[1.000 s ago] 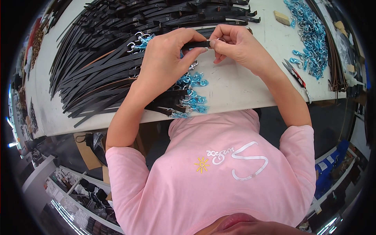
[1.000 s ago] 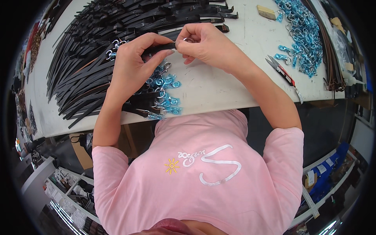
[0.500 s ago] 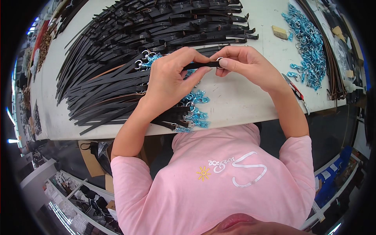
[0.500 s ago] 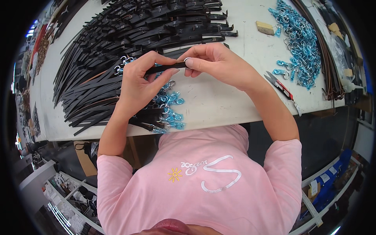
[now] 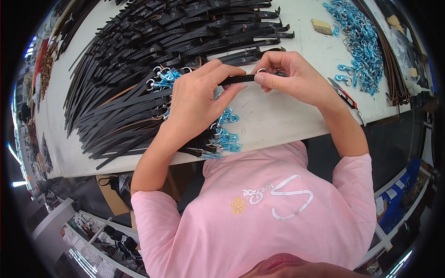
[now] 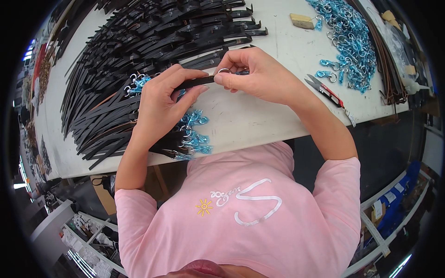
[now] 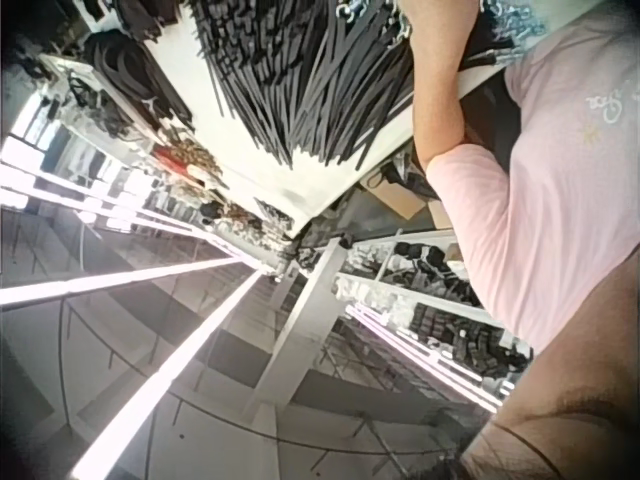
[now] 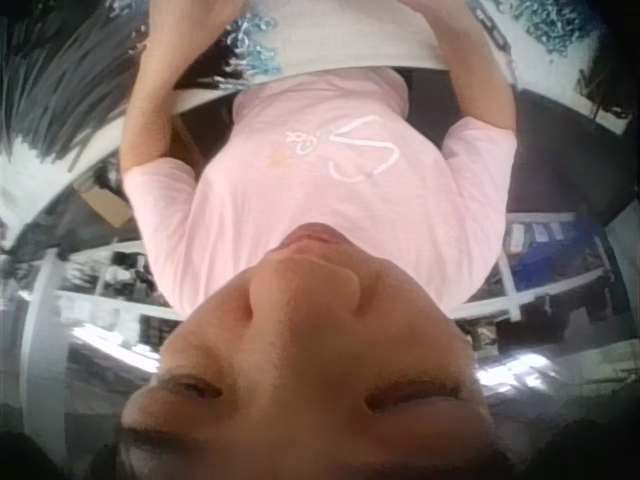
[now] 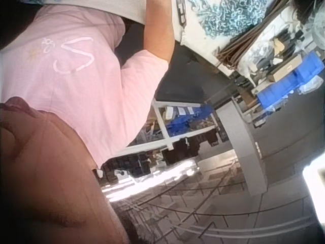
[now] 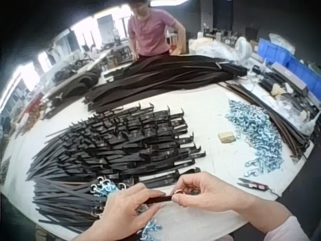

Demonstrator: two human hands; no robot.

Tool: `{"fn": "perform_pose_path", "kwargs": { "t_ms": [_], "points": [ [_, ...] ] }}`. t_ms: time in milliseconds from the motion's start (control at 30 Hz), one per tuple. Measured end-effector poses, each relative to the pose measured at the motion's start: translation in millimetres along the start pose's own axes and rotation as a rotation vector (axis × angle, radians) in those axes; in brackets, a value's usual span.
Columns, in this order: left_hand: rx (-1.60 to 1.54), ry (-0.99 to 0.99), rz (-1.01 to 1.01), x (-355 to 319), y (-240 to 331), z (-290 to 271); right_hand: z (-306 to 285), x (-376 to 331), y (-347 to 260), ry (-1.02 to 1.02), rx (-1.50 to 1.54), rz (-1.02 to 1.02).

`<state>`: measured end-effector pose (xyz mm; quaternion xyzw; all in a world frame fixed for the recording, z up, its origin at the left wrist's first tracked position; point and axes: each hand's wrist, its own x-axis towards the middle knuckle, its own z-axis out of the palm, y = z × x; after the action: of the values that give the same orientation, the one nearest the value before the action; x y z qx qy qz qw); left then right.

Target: The person sits at a white table and assembles keychains by hand. They pick up a black strap and a light blue metal clasp, thread the strap through the clasp, and secure it. The person repeats this process for multiple units, placing the finished keychains in a pile on the table.

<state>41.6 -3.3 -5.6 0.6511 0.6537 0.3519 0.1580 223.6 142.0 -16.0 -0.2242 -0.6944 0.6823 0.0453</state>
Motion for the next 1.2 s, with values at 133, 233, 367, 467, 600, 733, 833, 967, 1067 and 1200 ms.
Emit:
{"fn": "perform_pose_path", "kwargs": {
  "t_ms": [133,233,367,467,600,733,833,967,1067,1200],
  "points": [
    [0.001,-0.034,0.015,5,2,7,-7,-8,5,0.039,-0.012,0.020],
    [-0.011,-0.054,-0.009,7,3,13,-11,-11,11,0.050,-0.020,0.017],
    [0.005,-0.070,-0.035,8,4,16,-12,-12,13,0.057,-0.023,0.022],
    [0.026,-0.073,-0.052,7,4,17,-12,-10,14,0.041,-0.016,0.028],
    [0.067,-0.087,-0.061,8,6,17,-12,-9,17,0.039,0.010,0.022],
    [0.070,-0.082,-0.052,8,5,17,-10,-9,18,0.046,0.016,0.016],
    [0.067,-0.079,-0.061,7,4,18,-11,-9,21,0.055,0.032,-0.015],
    [0.026,-0.068,-0.055,7,5,19,-11,-9,21,0.053,0.071,-0.013],
    [0.035,-0.060,-0.056,6,4,19,-11,-9,18,0.044,0.080,0.007],
    [0.044,-0.059,-0.056,6,3,18,-11,-8,21,0.036,0.109,0.013]
  ]
}}
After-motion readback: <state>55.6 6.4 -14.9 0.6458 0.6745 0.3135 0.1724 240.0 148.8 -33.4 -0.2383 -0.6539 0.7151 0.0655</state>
